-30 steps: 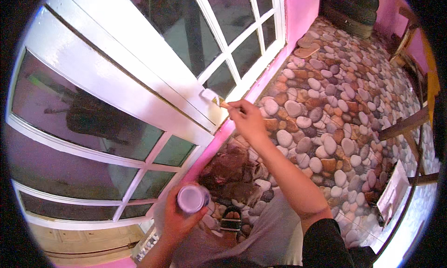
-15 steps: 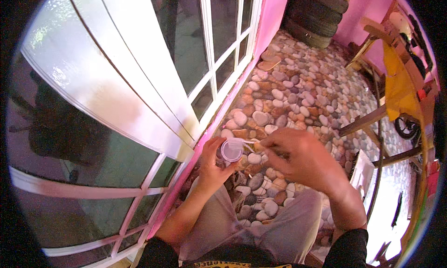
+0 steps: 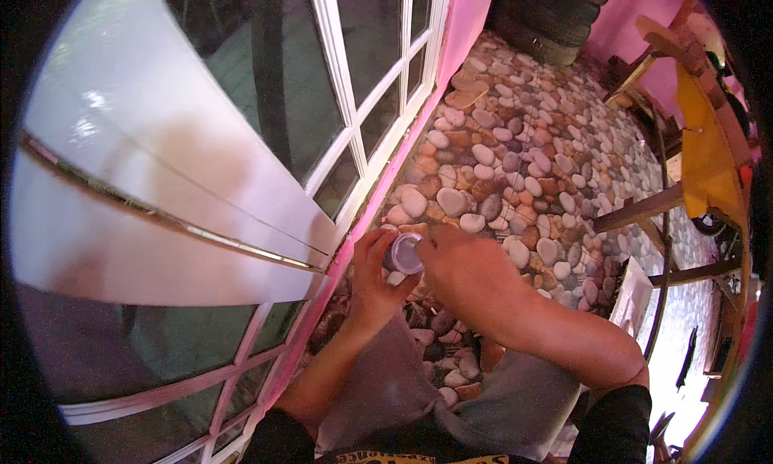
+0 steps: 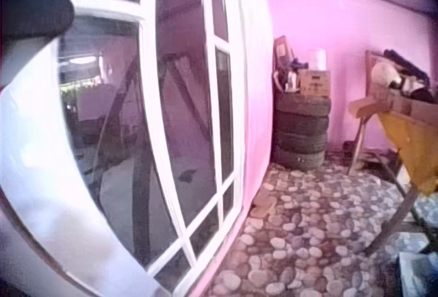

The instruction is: The person paints the white wooden frame of a glass door using a brush and a small container of white paint, applying the paint to the vertical edges and the strips between glass panes.

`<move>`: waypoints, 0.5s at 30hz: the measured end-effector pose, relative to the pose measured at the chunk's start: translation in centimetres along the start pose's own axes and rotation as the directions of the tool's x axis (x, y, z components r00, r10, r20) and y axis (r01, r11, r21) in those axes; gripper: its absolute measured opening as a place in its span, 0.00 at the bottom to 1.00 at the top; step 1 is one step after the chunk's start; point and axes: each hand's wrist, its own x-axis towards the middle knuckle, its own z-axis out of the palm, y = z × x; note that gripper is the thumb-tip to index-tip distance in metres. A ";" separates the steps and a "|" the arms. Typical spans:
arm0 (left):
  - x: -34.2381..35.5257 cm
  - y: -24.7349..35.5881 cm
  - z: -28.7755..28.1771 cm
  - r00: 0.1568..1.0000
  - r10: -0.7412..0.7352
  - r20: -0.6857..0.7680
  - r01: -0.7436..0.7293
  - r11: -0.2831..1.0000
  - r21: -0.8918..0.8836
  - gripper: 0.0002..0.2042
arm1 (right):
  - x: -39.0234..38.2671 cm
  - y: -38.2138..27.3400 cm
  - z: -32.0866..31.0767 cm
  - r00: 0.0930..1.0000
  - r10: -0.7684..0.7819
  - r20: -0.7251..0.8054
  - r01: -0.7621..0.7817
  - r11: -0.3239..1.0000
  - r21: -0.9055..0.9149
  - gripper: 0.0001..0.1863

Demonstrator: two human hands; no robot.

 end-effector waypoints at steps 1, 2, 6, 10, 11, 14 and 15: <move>0.2 -0.5 0.8 1.000 -0.018 0.007 0.018 1.000 0.011 0.37 | 0.2 1.2 0.9 1.000 -0.005 0.011 0.005 1.000 0.018 0.15; 0.6 -1.1 1.5 1.000 -0.029 0.010 0.029 0.999 0.022 0.37 | 0.5 2.5 1.8 0.999 -0.051 -0.017 0.052 0.997 0.050 0.14; 1.4 -3.3 3.5 0.996 -0.085 -0.010 0.085 0.996 0.001 0.36 | 2.1 6.6 3.5 0.995 -0.079 -0.059 0.084 0.994 0.077 0.11; 2.4 -4.1 3.6 0.991 -0.111 0.073 0.100 0.984 0.147 0.36 | 3.4 10.4 3.2 0.997 -0.063 0.053 0.046 0.959 0.279 0.10; 2.5 -4.5 3.8 0.990 -0.125 0.065 0.112 0.979 0.171 0.36 | 3.5 11.5 3.6 0.999 -0.031 0.034 0.015 0.918 0.397 0.10; 2.6 -5.6 4.4 0.976 -0.207 0.071 0.198 0.972 0.124 0.34 | 3.9 15.1 5.2 0.998 -0.055 0.018 0.035 0.818 0.574 0.11; 2.9 -5.6 4.4 0.964 -0.254 0.079 0.246 0.964 0.105 0.34 | 4.1 16.0 5.6 0.999 -0.037 0.023 0.015 0.789 0.614 0.11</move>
